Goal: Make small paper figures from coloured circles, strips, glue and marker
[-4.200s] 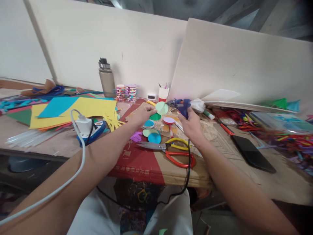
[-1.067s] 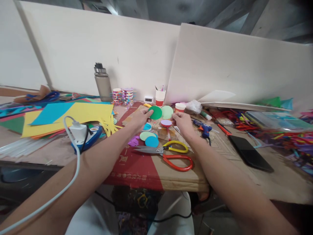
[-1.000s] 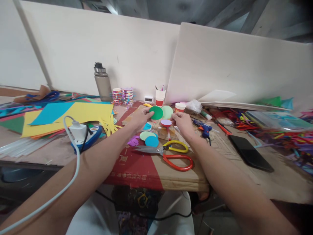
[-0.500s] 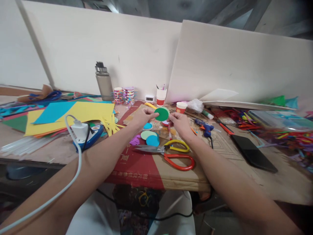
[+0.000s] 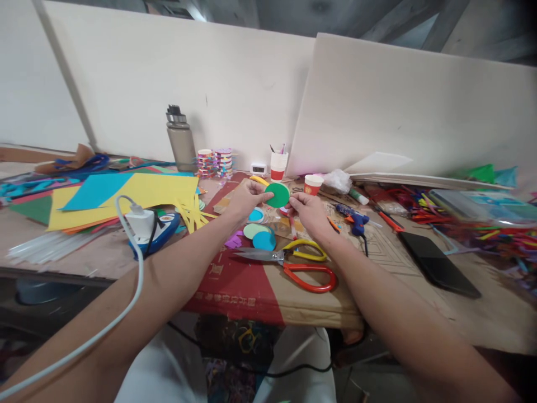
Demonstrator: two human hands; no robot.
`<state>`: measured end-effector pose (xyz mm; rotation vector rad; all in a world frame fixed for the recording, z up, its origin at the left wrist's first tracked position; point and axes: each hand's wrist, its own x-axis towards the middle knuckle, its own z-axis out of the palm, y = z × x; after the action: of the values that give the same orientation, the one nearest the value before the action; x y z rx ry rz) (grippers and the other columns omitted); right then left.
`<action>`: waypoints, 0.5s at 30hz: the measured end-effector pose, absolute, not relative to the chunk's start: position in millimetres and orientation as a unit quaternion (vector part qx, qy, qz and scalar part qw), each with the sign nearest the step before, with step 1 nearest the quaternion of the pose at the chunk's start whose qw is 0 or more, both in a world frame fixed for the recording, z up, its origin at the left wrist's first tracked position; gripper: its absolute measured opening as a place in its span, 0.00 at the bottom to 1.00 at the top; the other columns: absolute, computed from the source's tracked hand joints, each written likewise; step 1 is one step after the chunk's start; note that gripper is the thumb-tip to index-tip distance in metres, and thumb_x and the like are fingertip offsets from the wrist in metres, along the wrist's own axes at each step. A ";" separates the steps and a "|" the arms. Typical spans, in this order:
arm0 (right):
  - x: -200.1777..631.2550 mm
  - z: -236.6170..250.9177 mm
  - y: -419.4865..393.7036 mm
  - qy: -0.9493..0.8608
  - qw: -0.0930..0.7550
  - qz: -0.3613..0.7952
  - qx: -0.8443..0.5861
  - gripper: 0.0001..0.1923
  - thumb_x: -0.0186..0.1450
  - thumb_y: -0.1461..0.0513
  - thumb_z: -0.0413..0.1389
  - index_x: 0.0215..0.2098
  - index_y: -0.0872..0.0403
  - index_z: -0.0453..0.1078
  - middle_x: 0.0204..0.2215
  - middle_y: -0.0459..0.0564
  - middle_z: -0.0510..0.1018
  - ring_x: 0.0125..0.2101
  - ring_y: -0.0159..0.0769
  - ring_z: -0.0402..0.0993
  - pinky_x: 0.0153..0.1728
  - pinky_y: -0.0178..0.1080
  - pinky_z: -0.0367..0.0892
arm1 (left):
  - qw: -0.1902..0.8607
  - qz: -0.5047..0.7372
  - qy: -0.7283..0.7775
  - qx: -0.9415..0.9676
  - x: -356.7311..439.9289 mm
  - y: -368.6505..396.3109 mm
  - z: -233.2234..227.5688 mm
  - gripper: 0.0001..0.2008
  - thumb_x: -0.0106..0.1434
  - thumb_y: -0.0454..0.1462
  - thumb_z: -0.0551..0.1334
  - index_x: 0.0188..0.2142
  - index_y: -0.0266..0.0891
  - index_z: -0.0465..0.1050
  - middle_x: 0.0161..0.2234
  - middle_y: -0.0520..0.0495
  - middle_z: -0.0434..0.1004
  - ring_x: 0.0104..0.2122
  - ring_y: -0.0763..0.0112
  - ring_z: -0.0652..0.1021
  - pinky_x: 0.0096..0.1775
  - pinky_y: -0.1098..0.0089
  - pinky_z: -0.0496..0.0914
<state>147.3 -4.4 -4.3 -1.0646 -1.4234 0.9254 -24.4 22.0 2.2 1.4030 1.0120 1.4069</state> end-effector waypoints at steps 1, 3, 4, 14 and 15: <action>147.1 -5.1 -4.5 -0.599 0.542 0.394 -0.438 0.12 0.57 0.54 0.55 0.22 0.53 0.67 0.20 0.44 0.72 0.21 0.29 0.68 0.26 0.34 0.66 | 0.454 0.568 0.403 0.556 -24.3 21.8 2.5 0.23 0.37 0.42 0.77 0.30 0.37 0.70 0.26 0.52 0.74 0.26 0.75 0.72 0.30 0.71 0.65; 146.5 -5.5 -5.8 -0.608 0.548 0.387 -0.424 0.16 0.58 0.50 0.54 0.23 0.53 0.67 0.21 0.44 0.71 0.21 0.29 0.67 0.25 0.34 0.65 | 0.477 0.561 0.396 0.549 -24.1 20.6 3.5 0.26 0.38 0.42 0.77 0.35 0.36 0.72 0.29 0.50 0.76 0.28 0.73 0.74 0.33 0.70 0.67; 146.2 -5.0 -6.9 -0.615 0.549 0.375 -0.423 0.17 0.58 0.48 0.54 0.24 0.53 0.67 0.21 0.44 0.71 0.21 0.29 0.66 0.24 0.34 0.64 | 0.482 0.552 0.394 0.555 -24.0 19.8 3.9 0.26 0.38 0.42 0.76 0.36 0.35 0.73 0.30 0.48 0.77 0.29 0.72 0.75 0.34 0.70 0.67; 148.0 0.8 -11.9 -0.627 0.534 0.313 -0.474 0.16 0.53 0.50 0.59 0.20 0.53 0.67 0.17 0.43 0.69 0.21 0.30 0.63 0.24 0.35 0.64 | 0.518 0.467 0.356 0.622 -20.1 15.6 0.8 0.21 0.46 0.46 0.73 0.35 0.34 0.79 0.32 0.47 0.80 0.28 0.75 0.74 0.33 0.72 0.67; 148.3 1.0 -11.9 -0.628 0.533 0.312 -0.474 0.16 0.54 0.50 0.59 0.20 0.53 0.67 0.17 0.43 0.69 0.21 0.30 0.63 0.24 0.35 0.64 | 0.520 0.466 0.357 0.621 -19.8 15.9 0.6 0.21 0.46 0.47 0.73 0.34 0.34 0.79 0.31 0.47 0.80 0.28 0.75 0.74 0.32 0.72 0.67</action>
<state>148.3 -11.9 1.0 -1.1290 -1.4978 0.7439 -19.8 15.9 0.6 1.4887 0.8549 1.1183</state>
